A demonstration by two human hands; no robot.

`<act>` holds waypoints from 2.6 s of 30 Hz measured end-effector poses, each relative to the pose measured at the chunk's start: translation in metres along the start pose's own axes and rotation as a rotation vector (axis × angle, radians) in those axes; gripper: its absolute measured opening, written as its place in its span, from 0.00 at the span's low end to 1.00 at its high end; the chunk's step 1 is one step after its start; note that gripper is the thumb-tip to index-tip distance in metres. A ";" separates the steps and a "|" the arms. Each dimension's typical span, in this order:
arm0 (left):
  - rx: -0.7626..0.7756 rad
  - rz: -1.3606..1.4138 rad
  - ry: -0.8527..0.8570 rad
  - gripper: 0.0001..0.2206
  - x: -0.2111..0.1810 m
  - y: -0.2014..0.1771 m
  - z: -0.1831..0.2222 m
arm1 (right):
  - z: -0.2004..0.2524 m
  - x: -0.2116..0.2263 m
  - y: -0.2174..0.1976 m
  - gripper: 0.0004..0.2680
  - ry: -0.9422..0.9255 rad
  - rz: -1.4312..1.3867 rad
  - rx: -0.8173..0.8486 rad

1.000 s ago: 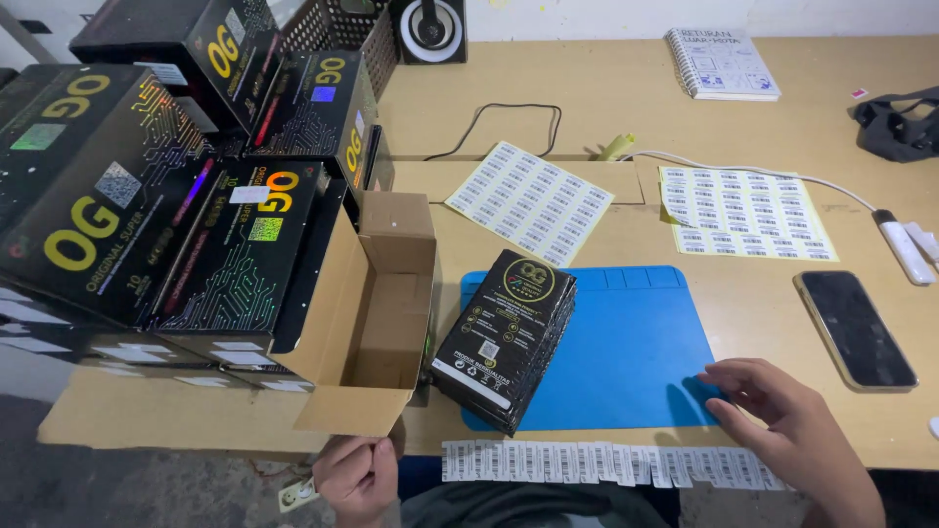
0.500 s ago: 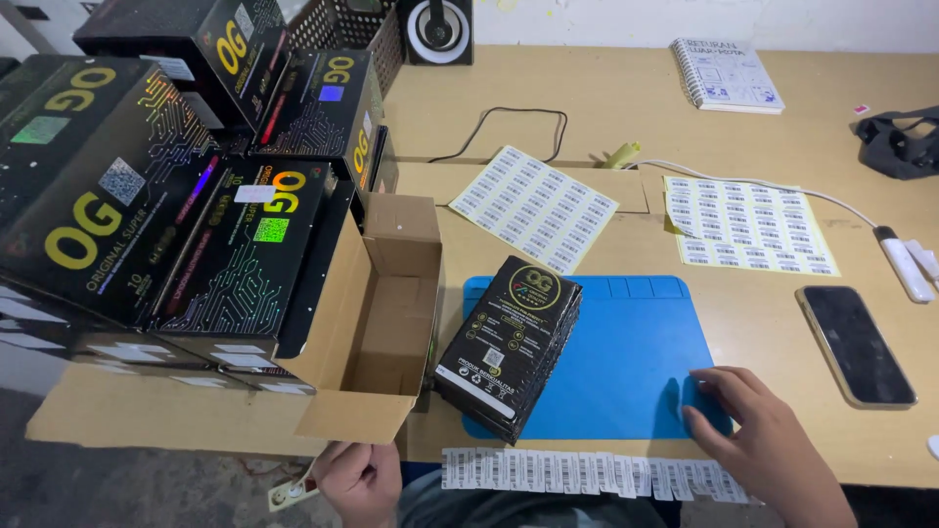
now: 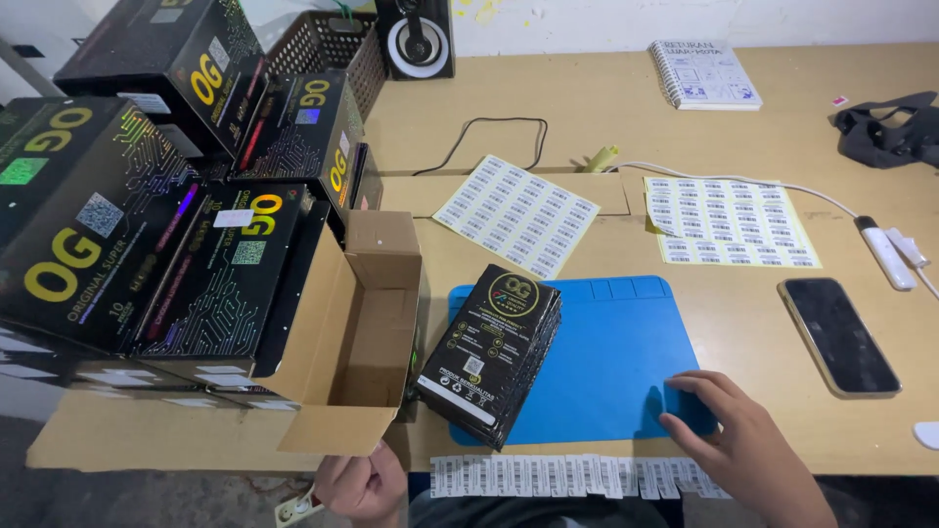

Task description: Unboxing a mobile phone replacement screen and applying warranty stickers to the component.

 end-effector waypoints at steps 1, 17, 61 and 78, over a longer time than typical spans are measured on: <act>0.009 0.000 0.026 0.18 -0.002 0.000 0.000 | 0.002 0.001 0.000 0.18 0.014 -0.017 0.011; 0.077 0.016 0.053 0.20 -0.030 0.000 -0.018 | 0.012 0.001 -0.003 0.15 -0.070 -0.102 -0.056; 0.103 0.185 -0.398 0.21 -0.001 -0.018 -0.011 | -0.007 0.133 0.097 0.34 -0.475 -1.219 0.210; 0.405 0.040 -0.110 0.05 -0.021 0.003 -0.012 | -0.004 0.144 0.123 0.32 -0.370 -1.555 0.089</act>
Point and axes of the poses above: each hand's wrist, its own z-axis away from the middle knuckle, its own y-axis out of the palm, x = y × z, the point moved 10 cm from there along -z, towards the middle knuckle, and after that the axes turned 8 degrees about -y, right-handed, at the moved point
